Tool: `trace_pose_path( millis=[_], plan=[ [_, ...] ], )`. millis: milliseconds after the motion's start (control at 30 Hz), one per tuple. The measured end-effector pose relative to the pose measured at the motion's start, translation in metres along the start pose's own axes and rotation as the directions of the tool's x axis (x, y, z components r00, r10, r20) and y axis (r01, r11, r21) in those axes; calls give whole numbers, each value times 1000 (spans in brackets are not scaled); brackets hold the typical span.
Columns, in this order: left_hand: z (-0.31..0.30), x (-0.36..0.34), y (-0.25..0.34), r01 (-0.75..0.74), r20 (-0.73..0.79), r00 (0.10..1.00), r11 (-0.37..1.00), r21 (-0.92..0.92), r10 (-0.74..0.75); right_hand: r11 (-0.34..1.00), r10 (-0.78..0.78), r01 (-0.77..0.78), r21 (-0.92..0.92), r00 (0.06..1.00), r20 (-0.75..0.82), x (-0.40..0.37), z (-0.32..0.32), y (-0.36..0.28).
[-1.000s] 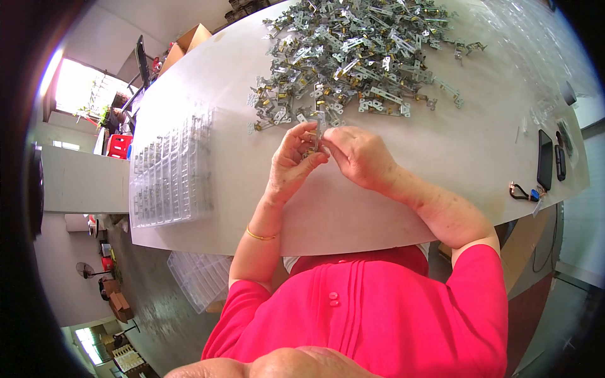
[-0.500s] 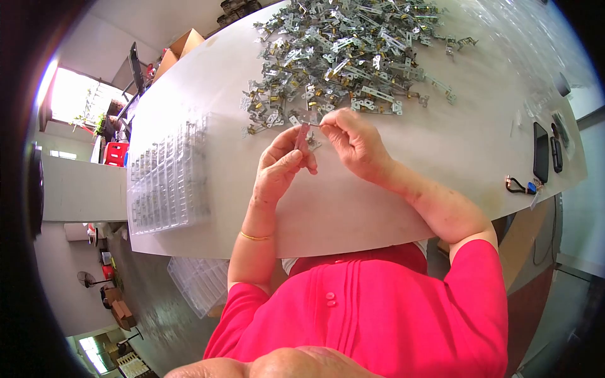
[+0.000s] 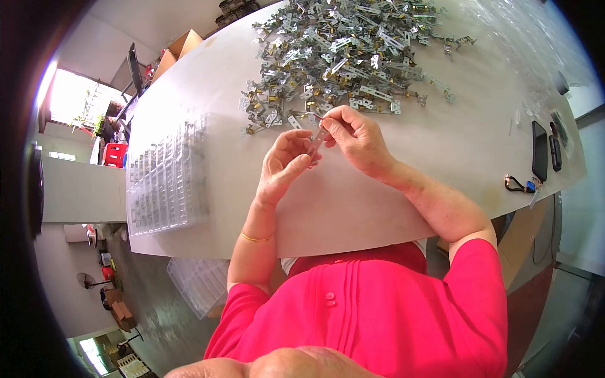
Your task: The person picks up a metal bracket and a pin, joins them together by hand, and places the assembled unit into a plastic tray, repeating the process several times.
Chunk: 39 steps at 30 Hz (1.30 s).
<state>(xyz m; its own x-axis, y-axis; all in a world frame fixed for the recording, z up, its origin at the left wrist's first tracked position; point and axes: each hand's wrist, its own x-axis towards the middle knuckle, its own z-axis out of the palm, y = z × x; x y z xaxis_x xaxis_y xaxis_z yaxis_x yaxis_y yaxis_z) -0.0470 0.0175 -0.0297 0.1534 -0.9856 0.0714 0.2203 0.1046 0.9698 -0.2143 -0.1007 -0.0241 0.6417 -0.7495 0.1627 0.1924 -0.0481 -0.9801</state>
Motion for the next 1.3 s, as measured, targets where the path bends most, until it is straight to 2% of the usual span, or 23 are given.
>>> trace_pose_path(
  millis=[33, 67, 100, 133, 200, 267, 333, 400, 467, 567, 600, 633, 667, 733, 800, 833, 867, 933, 1033, 1100, 1200, 1233, 1300],
  plan=[
    [0, 0, -2, 0, 1, 1000, 1000, 0, 0, 1000, 9, -9, 27, 1000, -9, 0, 1, 1],
    [-1, -1, -3, -84, -22, 996, 965, 249, 92, 1000, 9, -9, 29, 1000, -8, 0, 2, 2],
    [0, -1, -3, -153, -21, 982, 862, 484, 186, 999, 23, -22, 39, 1000, -21, 0, 2, 3],
    [2, -2, -2, -152, -23, 982, 861, 485, 186, 998, 36, -34, 49, 999, -32, 1, 3, 4],
    [12, -3, 2, -180, -17, 965, 707, 684, 262, 999, 34, -33, 27, 999, -34, 0, 2, 7],
    [16, -1, -4, -203, -29, 949, 683, 702, 313, 1000, 17, -18, 22, 1000, 5, 2, 2, 8],
    [9, 0, -11, -250, -34, 918, 644, 723, 395, 996, 28, -28, -80, 1000, 3, 0, 1, 9],
    [5, 1, -14, -246, -66, 902, 636, 731, 426, 978, -191, 183, -102, 978, -78, 3, 7, 15],
    [2, 2, -13, -203, -120, 893, 628, 751, 433, 972, -234, 229, -49, 963, -134, 2, 8, 15],
    [-3, 4, -11, -230, -192, 830, 636, 737, 523, 967, -249, 249, -54, 968, -6, -1, 4, 16],
    [-4, 4, -7, -207, -259, 831, 705, 678, 493, 964, -263, 263, -42, 965, 13, -3, 2, 19],
    [-5, 4, -2, -187, -320, 830, 769, 612, 456, 959, -239, 252, -131, 965, 107, -5, 1, 25],
    [-5, 2, 9, -188, -325, 821, 760, 622, 470, 943, -205, 247, -221, 959, 196, -8, 3, 28],
    [-4, -3, 29, -133, -406, 863, 910, 392, 301, 932, -194, 263, -248, 943, 270, -12, 8, 28],
    [-7, -10, 50, -172, -425, 839, 907, 384, 339, 923, -116, 227, -312, 934, 337, -16, 11, 26],
    [-9, -14, 60, -210, -434, 824, 907, 366, 366, 924, -118, 230, -306, 931, 344, -15, 13, 25],
    [-16, -19, 71, -185, -464, 811, 908, 375, 357, 912, -135, 258, -320, 923, 360, -14, 13, 23],
    [-40, -27, 95, -182, -485, 765, 864, 470, 425, 900, -157, 288, -327, 914, 373, -13, 13, 21],
    [-91, -35, 137, 18, -621, 648, 806, 592, 441, 882, -191, 326, -339, 907, 374, -11, 13, 19],
    [-145, -40, 153, 86, -657, 583, 768, 635, 478, 920, -76, 215, -327, 917, 390, -12, 12, 17],
    [-229, -49, 165, 293, -697, 456, 647, 704, 553, 917, -96, 234, -324, 915, 391, -12, 13, 17],
    [-242, -52, 170, 286, -693, 457, 646, 708, 557, 915, -101, 239, -326, 916, 389, -12, 13, 19],
    [-261, -54, 177, 570, -691, 432, 418, 708, 580, 909, -129, 268, -318, 909, 396, -10, 13, 22]
  ],
)
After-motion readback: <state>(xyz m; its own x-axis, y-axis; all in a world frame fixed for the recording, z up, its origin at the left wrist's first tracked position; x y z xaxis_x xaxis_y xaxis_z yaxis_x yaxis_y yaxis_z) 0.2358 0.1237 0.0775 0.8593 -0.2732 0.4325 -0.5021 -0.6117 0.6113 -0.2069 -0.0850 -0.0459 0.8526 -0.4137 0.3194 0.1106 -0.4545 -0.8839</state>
